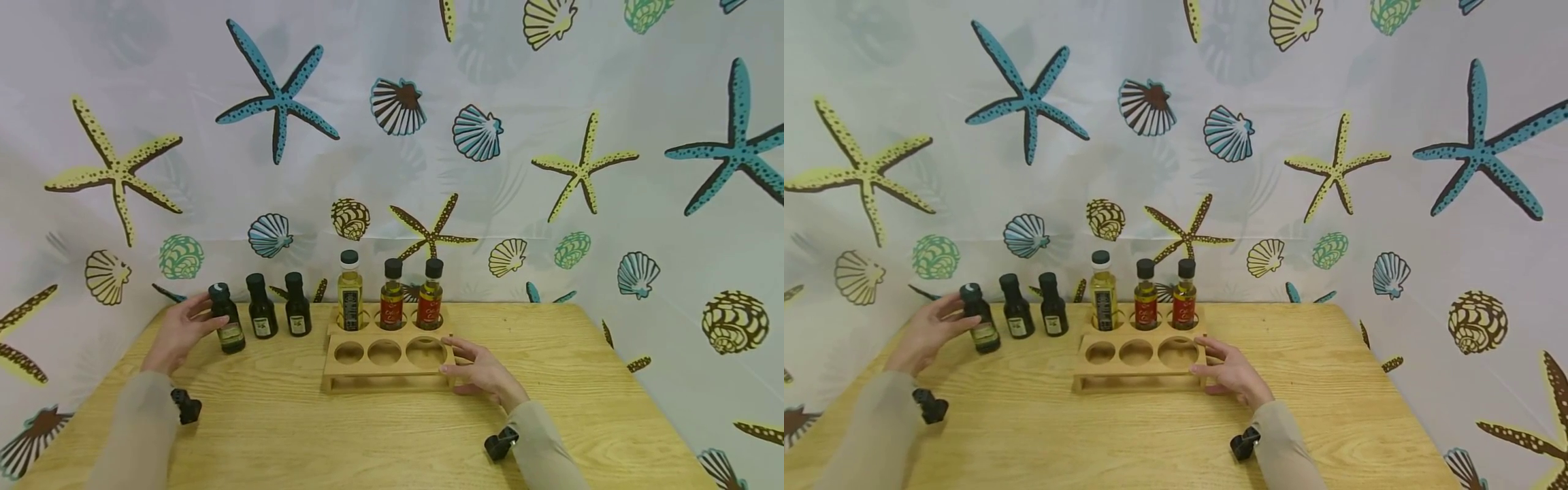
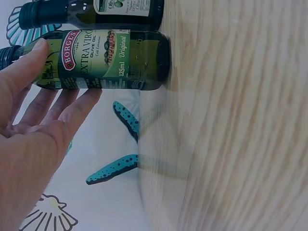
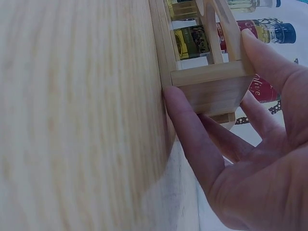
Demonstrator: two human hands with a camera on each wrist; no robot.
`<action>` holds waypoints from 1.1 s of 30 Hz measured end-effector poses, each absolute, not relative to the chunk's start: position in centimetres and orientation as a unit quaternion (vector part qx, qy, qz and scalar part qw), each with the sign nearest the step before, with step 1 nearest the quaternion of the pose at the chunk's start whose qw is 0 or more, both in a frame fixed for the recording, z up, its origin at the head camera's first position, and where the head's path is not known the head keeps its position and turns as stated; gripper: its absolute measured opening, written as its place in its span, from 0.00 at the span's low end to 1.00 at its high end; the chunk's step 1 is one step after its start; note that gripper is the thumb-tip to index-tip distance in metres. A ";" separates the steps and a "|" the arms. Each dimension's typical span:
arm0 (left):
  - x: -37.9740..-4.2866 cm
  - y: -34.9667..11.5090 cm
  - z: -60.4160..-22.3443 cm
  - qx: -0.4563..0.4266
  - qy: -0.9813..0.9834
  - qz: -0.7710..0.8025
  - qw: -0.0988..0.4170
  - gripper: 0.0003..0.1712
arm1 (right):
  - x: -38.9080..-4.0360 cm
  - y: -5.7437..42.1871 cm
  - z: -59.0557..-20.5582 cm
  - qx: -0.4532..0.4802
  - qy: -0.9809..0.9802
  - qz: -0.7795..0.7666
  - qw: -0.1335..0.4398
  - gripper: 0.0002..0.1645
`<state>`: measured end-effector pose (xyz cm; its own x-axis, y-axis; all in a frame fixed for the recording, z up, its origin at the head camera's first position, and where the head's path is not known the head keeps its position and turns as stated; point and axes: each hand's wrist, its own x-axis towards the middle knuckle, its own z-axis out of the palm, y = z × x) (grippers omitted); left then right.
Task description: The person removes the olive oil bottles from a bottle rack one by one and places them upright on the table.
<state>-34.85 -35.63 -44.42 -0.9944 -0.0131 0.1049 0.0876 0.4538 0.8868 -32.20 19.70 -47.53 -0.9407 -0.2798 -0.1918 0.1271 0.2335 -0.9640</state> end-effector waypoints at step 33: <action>-36.7 -35.6 -45.3 0.029 -0.843 -0.532 0.077 0.46 | -32.1 19.7 -47.6 -0.055 0.766 -0.618 0.168 0.41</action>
<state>-36.65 -35.60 -45.26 -0.9865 -0.1308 0.0983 0.0324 0.4329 0.9008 -32.13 19.74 -47.55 -0.9377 -0.2922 -0.1882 0.1222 0.2297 -0.9656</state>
